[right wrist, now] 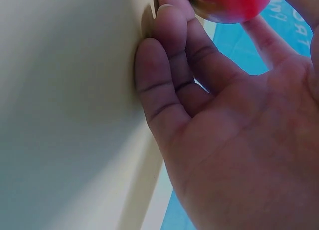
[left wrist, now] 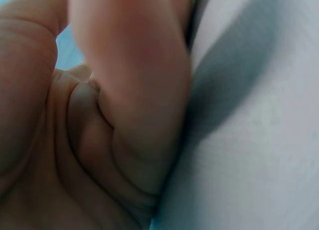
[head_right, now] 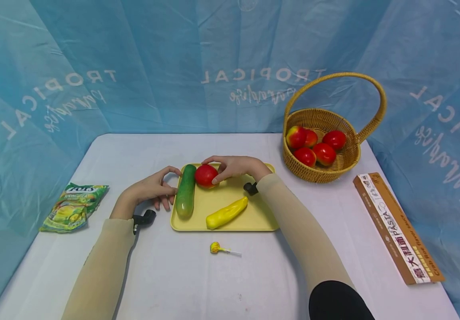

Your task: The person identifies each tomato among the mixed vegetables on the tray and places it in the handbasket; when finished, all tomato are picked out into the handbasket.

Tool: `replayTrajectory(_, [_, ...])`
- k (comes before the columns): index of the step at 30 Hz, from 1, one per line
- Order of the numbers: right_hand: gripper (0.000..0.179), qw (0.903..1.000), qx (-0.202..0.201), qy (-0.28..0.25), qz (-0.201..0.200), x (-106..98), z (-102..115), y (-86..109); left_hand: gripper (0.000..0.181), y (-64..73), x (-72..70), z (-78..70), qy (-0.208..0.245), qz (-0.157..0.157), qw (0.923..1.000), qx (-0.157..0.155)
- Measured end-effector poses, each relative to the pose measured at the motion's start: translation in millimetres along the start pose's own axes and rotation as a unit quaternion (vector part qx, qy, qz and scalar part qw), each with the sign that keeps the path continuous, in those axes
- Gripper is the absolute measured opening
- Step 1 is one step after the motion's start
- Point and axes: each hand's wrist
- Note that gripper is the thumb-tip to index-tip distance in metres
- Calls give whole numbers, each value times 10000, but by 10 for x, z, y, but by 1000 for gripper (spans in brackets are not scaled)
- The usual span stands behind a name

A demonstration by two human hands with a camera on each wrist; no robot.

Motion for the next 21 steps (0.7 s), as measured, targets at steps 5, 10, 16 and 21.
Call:
replayTrajectory(5, [71,10000,5,-9,-13,-7,-6,9,57,-4,-1,2,-13,1,10000,16])
replayTrajectory(10, [71,9999,65,-4,-127,-13,-33,6,57,-1,3,0,-50,-21,10000,5])
replayTrajectory(16, [71,9997,82,-129,-189,-14,-44,27,57,-4,2,0,-81,-23,10000,3])
replayTrajectory(21, [70,9995,55,-192,-260,-18,-47,72,57,10,4,-8,-60,-42,10000,-4])
Point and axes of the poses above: each hand's wrist, its own y-axis away from the middle knuckle, its own x-axis out of the palm, z = x × y, and after that the axes turned 4 degrees about z, right-handed
